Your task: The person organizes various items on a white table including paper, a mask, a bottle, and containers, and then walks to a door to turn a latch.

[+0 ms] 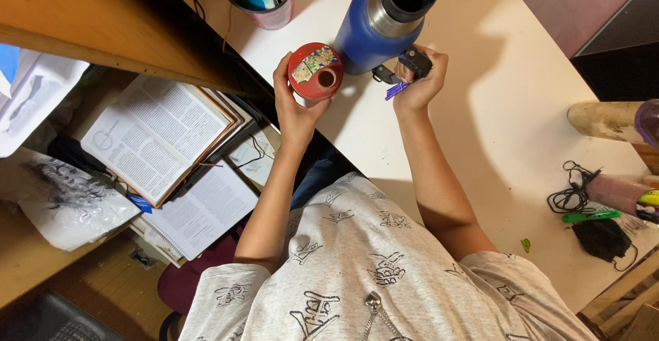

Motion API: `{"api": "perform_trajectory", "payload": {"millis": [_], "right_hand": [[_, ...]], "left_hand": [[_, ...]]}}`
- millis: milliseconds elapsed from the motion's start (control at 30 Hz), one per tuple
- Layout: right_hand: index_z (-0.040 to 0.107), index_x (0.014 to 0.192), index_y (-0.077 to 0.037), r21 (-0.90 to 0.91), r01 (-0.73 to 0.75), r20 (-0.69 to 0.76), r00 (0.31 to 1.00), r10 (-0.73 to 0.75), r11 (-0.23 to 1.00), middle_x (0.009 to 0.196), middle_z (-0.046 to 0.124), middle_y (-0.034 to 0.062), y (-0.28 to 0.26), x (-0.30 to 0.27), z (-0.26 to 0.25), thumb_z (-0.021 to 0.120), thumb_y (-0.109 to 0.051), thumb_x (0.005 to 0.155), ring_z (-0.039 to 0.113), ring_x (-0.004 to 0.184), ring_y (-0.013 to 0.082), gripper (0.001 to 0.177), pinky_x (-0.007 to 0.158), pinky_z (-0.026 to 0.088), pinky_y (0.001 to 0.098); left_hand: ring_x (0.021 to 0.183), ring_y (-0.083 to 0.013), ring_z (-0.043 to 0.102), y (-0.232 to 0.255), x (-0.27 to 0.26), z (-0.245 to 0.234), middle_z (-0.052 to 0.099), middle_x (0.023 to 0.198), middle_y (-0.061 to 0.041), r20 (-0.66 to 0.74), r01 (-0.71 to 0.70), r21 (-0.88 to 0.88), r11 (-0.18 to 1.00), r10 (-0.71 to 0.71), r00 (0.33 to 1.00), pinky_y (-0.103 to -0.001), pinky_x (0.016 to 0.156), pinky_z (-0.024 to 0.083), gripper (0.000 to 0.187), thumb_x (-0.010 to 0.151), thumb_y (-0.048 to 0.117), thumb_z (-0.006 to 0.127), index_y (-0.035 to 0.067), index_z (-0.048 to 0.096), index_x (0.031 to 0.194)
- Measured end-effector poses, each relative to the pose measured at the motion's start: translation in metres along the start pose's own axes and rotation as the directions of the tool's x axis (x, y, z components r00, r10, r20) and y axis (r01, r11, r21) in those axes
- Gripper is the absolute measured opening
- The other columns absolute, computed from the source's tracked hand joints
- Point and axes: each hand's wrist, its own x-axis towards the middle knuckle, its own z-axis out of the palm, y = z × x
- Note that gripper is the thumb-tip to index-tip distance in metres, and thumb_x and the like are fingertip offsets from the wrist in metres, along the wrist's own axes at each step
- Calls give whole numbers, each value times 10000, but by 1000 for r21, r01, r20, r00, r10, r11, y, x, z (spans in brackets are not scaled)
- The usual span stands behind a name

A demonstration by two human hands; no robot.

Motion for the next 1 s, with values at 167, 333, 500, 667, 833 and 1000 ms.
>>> {"api": "perform_trajectory", "payload": {"millis": [167,333,500,667,833,1000], "right_hand": [[367,608,-191,-58,23,-2,1000,-23,998,552,320,-2,1,6,19,438,-395,1034,300,557,155,478,593,215,380],[381,580,-179,-60,-2,-4,1000,1,998,545,333,11,-2,8,22,452,-427,1001,308,568,158,493,588,213,373],[716,1034,-113,-511,347,25,920,-390,786,1065,703,37,-28,-15,25,499,-255,1158,674,1038,175,288,933,532,341],[630,1186,-130,-594,353,-84,867,-492,723,1115,625,34,-23,-81,-51,567,-149,1177,589,995,165,66,978,533,345],[590,1221,-130,-629,231,-164,894,-417,742,1132,583,38,-20,-177,-144,627,-161,1188,609,943,154,58,964,567,342],[542,1335,-131,-548,188,-274,880,-388,815,1193,591,54,-35,-241,-225,622,-57,1139,567,810,90,225,867,556,303]], "left_hand": [[1695,-338,598,-9,8,1,572,1797,-151,28,-16,27,1000,16,1000,-438,1442,512,1125,926,201,1099,95,433,1826],[1731,-360,577,-12,9,-1,543,1832,-166,60,-39,50,998,36,998,-461,1470,496,1160,927,185,1108,100,403,1844],[1951,-438,257,8,-11,-10,190,2068,-193,79,-163,179,970,151,985,-604,1610,340,1462,1024,344,1199,105,112,1973],[1641,-512,546,23,-44,-15,521,1766,-253,22,-516,291,806,534,845,-690,1391,481,885,1142,261,983,-43,421,1754],[839,-269,800,25,-81,14,843,1012,-2,84,-671,153,726,667,740,-520,870,671,217,1135,276,810,74,886,1113],[555,-236,697,55,-104,69,672,632,55,450,-668,8,744,594,667,-404,680,662,247,1150,144,840,158,886,907]]}}
